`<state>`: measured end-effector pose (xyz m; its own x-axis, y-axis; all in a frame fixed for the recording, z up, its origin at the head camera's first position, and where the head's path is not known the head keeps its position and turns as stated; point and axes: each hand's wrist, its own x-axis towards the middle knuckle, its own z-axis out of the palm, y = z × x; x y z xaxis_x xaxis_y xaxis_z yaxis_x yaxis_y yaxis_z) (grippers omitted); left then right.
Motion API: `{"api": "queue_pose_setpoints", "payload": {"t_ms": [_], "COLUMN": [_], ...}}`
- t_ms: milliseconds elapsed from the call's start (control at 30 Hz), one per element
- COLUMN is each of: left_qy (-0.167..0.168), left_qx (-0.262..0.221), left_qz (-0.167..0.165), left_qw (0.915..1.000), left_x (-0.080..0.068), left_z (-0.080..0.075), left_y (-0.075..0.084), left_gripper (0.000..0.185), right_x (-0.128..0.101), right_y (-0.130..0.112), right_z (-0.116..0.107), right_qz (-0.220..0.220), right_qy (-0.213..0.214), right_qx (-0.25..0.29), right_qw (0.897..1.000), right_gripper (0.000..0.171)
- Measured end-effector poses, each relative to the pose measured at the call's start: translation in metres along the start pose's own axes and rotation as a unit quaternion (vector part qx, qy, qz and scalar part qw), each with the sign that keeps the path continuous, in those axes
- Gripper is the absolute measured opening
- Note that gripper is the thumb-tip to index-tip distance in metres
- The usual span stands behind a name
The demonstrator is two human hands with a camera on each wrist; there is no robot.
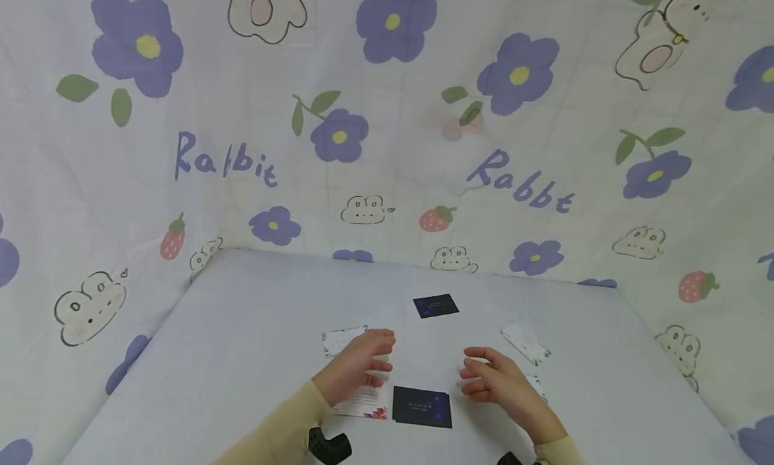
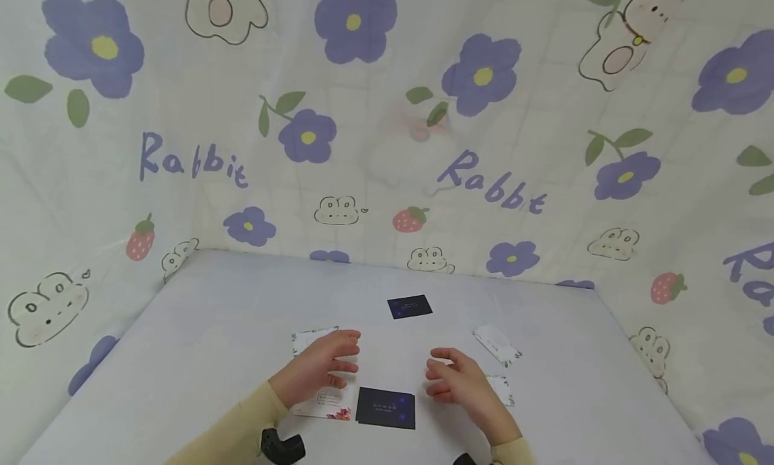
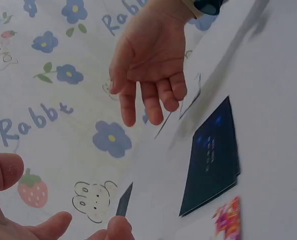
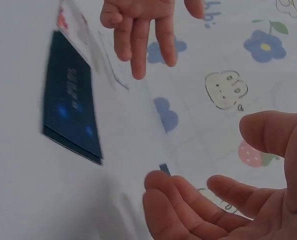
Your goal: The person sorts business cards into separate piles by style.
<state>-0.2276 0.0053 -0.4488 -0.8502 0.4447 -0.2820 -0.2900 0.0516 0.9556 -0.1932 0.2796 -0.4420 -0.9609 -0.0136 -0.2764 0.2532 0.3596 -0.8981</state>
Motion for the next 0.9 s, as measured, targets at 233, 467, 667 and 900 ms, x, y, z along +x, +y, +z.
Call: {"api": "queue_pose_setpoints", "payload": {"t_ms": [233,467,667,900], "left_qy": [0.067,0.097,0.117,0.114], "left_qx": [-0.018,-0.044,-0.047,-0.145], "left_qz": [-0.014,-0.053,-0.074,-0.048], "left_qw": [0.9975,0.9929,0.9892,0.9816], "left_x": [0.064,0.111,0.134,0.141], "left_z": [-0.011,-0.010,0.003,0.017], "left_y": [0.017,0.023,0.024,0.027], "left_gripper": [0.064,0.066,0.067,0.076], "right_x": [0.051,0.102,0.121,0.141], "right_y": [-0.016,-0.025,-0.030,-0.028], "right_z": [-0.021,-0.033,-0.031,-0.021], "right_qz": [-0.002,0.021,0.048,0.055], "right_qy": [0.029,0.038,0.047,0.037], "right_qx": [-0.052,-0.076,-0.110,-0.087], "right_qw": [0.998,0.996,0.992,0.994], "right_gripper": [0.055,0.063,0.067,0.080]}}
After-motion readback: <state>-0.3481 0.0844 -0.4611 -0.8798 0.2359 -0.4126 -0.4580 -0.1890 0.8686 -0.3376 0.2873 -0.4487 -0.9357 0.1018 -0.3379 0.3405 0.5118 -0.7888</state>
